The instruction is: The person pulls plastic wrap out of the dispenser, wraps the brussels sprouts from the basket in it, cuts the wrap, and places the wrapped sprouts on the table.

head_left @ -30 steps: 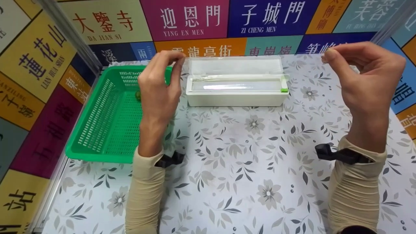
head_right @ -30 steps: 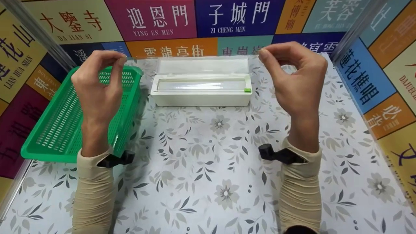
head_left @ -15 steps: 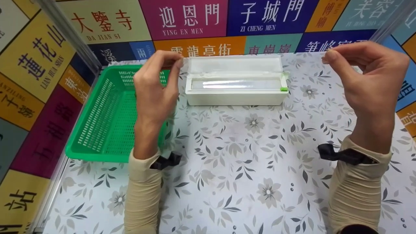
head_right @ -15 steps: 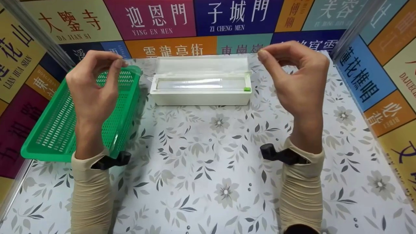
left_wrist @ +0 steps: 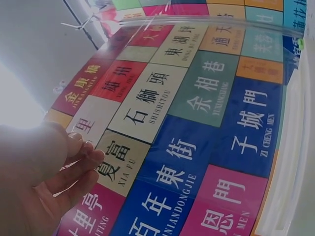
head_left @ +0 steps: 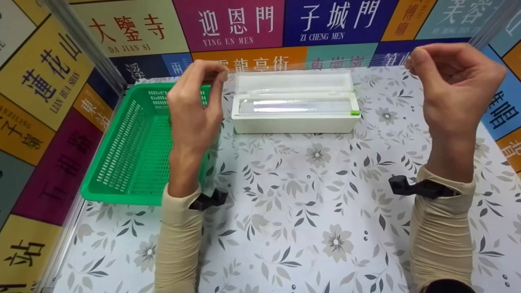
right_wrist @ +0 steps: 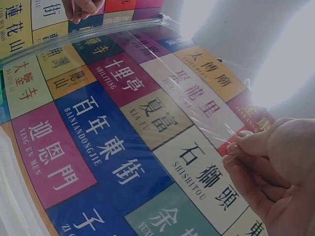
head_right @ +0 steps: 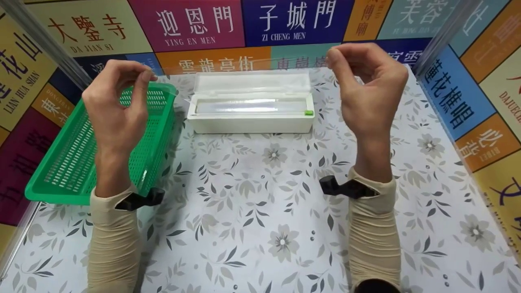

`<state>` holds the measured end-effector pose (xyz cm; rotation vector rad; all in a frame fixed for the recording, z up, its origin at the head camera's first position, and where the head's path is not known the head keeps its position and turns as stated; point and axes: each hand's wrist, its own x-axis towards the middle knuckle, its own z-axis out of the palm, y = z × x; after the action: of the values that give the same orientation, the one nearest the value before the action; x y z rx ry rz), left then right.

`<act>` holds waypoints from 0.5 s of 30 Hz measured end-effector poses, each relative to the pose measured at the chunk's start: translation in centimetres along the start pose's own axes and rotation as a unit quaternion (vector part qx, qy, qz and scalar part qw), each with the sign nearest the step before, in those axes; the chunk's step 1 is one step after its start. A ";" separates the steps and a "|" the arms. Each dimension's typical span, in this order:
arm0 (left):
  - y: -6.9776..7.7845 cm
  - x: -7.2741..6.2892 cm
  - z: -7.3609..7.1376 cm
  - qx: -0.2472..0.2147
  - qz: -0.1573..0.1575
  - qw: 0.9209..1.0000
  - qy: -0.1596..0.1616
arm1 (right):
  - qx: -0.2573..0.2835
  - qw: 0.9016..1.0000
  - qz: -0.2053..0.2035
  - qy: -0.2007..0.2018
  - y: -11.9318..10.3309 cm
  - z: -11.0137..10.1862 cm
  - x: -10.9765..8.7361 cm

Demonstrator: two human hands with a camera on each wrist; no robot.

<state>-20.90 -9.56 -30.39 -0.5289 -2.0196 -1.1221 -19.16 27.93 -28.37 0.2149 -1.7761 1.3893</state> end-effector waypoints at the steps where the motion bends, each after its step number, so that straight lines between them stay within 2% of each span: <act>1: 0.0 0.2 -0.1 0.004 0.003 1.000 -0.003 | 0.004 1.000 0.000 0.002 0.1 0.1 0.1; 5: 0.3 1.3 -0.3 0.034 0.015 0.999 -0.036 | 0.008 1.000 0.000 0.005 0.5 0.3 0.7; 10: 0.2 3.6 -0.6 0.077 0.034 0.993 -0.081 | 0.002 1.000 -0.004 -0.005 1.0 1.0 2.4; 15: -0.3 6.1 -0.6 0.089 0.021 0.991 -0.099 | -0.010 1.000 -0.018 -0.008 1.6 2.2 4.2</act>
<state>-24.70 -10.20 -25.60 -0.6063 -2.2424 -0.8830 -23.83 28.11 -26.59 0.2463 -1.7909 1.3471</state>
